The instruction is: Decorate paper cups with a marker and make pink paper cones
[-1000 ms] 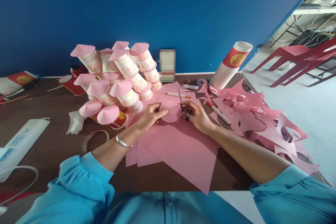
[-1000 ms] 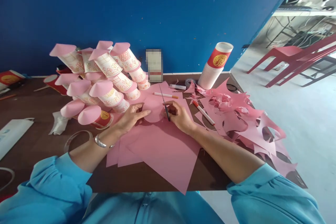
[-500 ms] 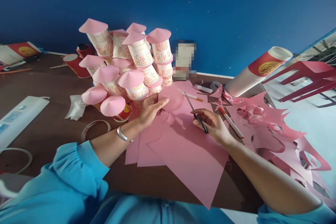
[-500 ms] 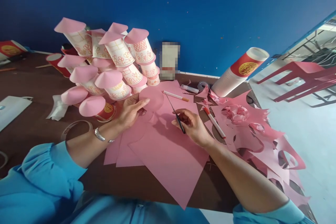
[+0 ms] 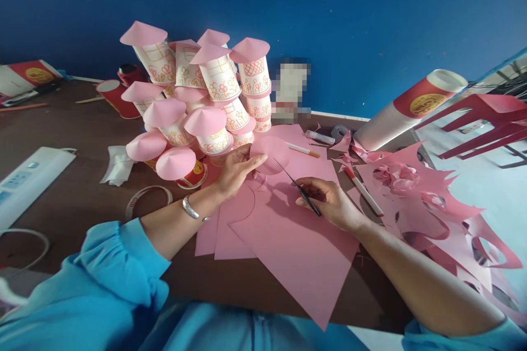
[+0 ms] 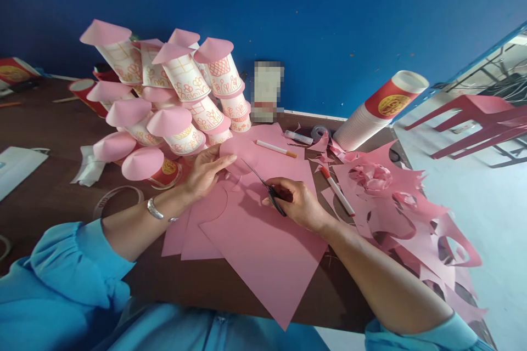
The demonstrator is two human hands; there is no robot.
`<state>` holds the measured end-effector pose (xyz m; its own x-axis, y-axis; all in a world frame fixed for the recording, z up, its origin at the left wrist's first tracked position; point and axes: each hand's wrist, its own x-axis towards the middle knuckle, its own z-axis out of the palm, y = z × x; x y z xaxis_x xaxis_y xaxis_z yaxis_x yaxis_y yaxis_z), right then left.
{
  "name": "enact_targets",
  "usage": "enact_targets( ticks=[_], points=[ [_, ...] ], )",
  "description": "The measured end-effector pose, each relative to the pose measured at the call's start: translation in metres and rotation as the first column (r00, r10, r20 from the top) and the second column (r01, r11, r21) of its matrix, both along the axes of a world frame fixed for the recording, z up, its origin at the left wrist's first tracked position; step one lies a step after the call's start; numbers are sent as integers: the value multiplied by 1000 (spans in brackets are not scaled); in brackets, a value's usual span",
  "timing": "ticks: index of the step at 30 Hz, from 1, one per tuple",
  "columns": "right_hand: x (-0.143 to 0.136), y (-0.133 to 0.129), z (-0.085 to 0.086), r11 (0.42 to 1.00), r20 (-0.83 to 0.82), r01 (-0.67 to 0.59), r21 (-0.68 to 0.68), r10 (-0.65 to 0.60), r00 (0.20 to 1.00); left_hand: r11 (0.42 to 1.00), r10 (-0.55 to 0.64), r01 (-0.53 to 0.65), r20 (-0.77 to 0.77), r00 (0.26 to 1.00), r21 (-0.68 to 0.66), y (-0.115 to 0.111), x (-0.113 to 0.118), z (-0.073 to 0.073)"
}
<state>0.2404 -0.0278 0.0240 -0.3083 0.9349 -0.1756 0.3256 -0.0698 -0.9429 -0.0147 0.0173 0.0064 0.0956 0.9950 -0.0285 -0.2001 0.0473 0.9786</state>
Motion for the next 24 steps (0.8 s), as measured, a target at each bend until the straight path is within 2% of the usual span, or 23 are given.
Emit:
enact_targets(
  ticks=[10,24],
  points=[
    [0,-1,1,999,-34,-22,-44,20,999,998,-55,56,-35,998,29,1,-2,-1],
    [-6,-3,4,985,-163,7,-174,-36,986,997,-76,76,-15,997,32,2,-3,-2]
  ],
)
